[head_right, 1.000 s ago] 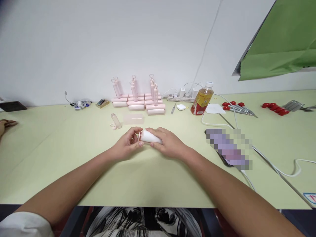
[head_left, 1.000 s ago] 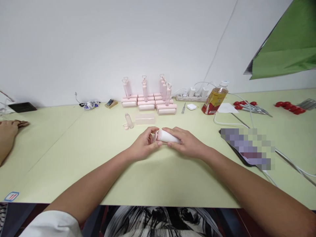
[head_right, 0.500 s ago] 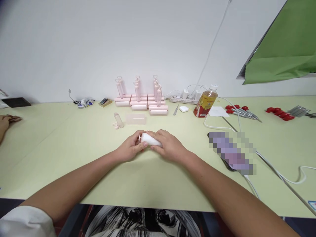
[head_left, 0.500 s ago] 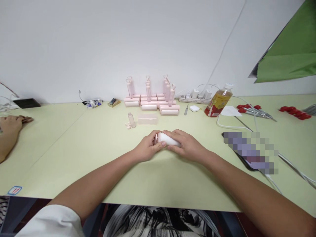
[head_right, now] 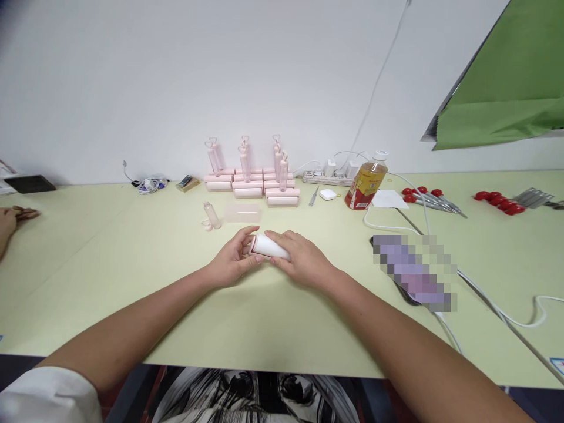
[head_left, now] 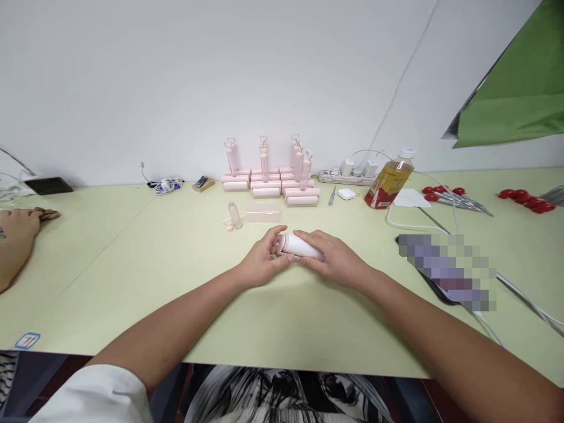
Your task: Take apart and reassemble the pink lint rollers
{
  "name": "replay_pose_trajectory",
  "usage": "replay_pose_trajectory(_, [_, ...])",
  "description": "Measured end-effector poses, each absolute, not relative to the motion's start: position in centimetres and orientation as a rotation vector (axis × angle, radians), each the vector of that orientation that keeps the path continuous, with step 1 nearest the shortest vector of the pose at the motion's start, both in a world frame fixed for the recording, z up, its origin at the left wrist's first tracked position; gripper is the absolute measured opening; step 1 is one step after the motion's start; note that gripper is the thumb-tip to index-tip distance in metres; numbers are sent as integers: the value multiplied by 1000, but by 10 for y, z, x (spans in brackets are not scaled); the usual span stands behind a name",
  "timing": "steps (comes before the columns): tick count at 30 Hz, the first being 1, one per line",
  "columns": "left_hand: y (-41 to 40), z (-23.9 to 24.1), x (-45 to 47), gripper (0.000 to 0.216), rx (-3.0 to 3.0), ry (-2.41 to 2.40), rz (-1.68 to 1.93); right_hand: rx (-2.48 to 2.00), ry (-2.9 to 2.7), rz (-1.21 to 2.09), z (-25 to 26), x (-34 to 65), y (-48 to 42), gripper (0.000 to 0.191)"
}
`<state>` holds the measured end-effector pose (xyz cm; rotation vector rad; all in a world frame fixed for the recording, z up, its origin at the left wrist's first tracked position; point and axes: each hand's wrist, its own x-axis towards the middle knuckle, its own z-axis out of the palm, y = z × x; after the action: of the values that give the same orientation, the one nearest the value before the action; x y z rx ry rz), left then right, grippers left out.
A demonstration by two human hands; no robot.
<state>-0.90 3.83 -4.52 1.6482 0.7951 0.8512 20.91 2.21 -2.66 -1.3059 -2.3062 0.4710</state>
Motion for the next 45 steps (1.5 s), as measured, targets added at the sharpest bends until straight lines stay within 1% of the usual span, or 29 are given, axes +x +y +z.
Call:
replay_pose_trajectory(2, [46,-40,-15,64,1856,894,879,-1339,-2205,516,-26,208,22,57])
replay_pose_trajectory(5, [66,-37,-25,52,2247,1062,919,-1440,-1968,643,-26,207,25,55])
replay_pose_trajectory(7, [81,-40,-30,52,2418,1156,881,-1510,-1829,721,-26,207,28,51])
replay_pose_trajectory(11, [95,-50,-31,64,2486,1329,695,-1605,-1688,803,-30,208,33,52])
replay_pose_trajectory(13, [94,-49,-30,65,2522,1349,683,-1617,-1672,818,-33,209,35,54])
replay_pose_trajectory(18, [87,-41,-27,48,2678,1384,805,-1628,-1655,812,-36,210,36,52])
replay_pose_trajectory(23, [84,-43,-26,40,2790,1381,897,-1627,-1633,808,-37,212,39,51])
replay_pose_trajectory(25, [83,-41,-28,33,2796,1332,1036,-1618,-1618,816,-36,212,39,49])
replay_pose_trajectory(28, [84,-34,-38,26,2690,1393,1455,-1597,-1538,919,-33,210,37,48])
replay_pose_trajectory(30, [89,-28,-49,29,2488,1584,1718,-1568,-1458,1023,-31,207,35,48])
replay_pose_trajectory(31, [92,-27,-55,34,2354,1717,1774,-1550,-1426,1057,-29,206,34,47])
replay_pose_trajectory(33, [101,-26,-66,41,2114,1975,1658,-1524,-1393,1086,-28,204,33,46])
replay_pose_trajectory(35, [108,-29,-72,42,1965,2122,1365,-1528,-1397,1084,-27,203,33,47])
replay_pose_trajectory(37, [114,-34,-74,41,1886,2154,1101,-1575,-1447,1013,-28,205,33,48])
replay_pose_trajectory(39, [118,-38,-73,38,1836,2145,938,-1652,-1528,860,-29,208,35,50])
replay_pose_trajectory(42, [122,-43,-73,26,1826,2101,830,-1752,-1645,656,-31,215,39,51])
replay_pose_trajectory(45, [124,-44,-76,19,1831,2047,863,-1811,-1762,572,-32,221,42,50])
